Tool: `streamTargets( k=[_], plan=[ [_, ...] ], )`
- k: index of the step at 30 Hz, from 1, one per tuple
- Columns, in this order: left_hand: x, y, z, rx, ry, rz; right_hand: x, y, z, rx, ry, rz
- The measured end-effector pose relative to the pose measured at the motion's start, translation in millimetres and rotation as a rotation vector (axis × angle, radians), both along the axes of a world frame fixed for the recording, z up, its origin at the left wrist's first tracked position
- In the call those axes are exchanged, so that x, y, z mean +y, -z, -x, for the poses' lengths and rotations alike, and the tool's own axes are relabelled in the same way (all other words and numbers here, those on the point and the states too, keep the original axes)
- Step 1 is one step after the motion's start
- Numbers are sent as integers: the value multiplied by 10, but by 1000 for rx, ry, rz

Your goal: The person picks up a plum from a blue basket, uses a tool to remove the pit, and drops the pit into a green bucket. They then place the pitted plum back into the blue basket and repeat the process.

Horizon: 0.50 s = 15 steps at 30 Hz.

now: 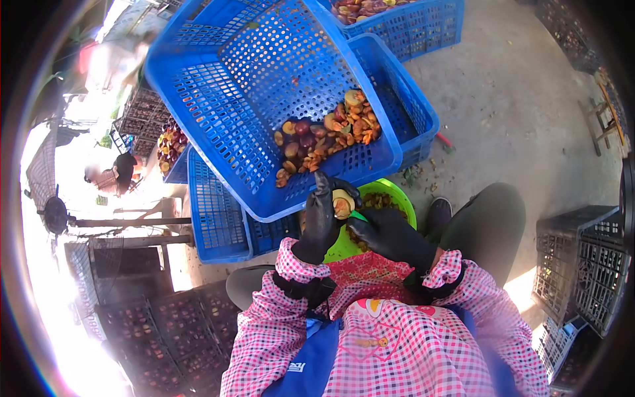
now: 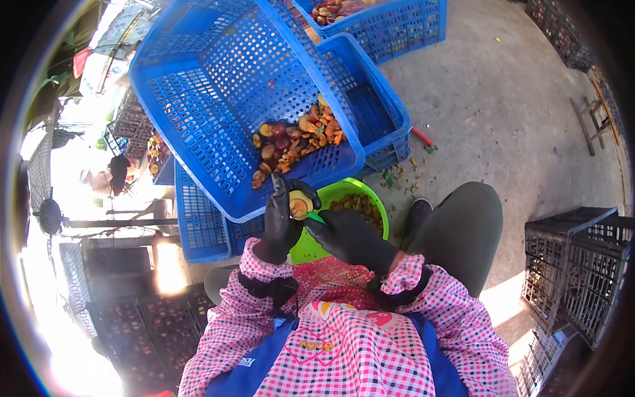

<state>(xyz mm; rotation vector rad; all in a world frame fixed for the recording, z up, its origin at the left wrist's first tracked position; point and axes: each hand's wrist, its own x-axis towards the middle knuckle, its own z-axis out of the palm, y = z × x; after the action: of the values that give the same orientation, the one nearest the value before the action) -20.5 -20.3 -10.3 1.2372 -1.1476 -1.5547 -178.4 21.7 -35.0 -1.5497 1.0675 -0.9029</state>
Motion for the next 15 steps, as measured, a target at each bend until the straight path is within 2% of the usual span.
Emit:
streamTargets(
  k=[2, 3, 5, 6, 8, 9, 11, 12, 13, 15],
  plan=[
    [-6, -28, 4, 42, 51, -25, -31, -163, 81, -94, -175, -284],
    [-17, -24, 3, 42, 51, -25, -44, -204, 116, -95, -175, -284],
    [-45, -5, 8, 99, 89, 87, -48, -238, 195, -571, -401, -834],
    [-53, -16, 46, 99, 87, 89, -26, -194, 201, -569, -404, -833],
    [-75, -50, 164, 242, 108, 229, 27, -87, 169, -1410, -733, -1202],
    [-64, 15, 182, 243, 108, 233, 51, -123, 165, -1408, -735, -1199],
    [-56, 192, 190, 177, -2, -82, 87, -283, 159, -936, -459, -944],
    [-119, 115, 171, 572, 100, -293, 82, -411, 110, -852, -429, -759],
    [-265, 35, 103, 337, 48, -336, 48, -394, 150, -853, -424, -754],
    [-568, -215, -5, 223, -100, -197, -42, -343, 251, -306, -538, -221]
  ],
)
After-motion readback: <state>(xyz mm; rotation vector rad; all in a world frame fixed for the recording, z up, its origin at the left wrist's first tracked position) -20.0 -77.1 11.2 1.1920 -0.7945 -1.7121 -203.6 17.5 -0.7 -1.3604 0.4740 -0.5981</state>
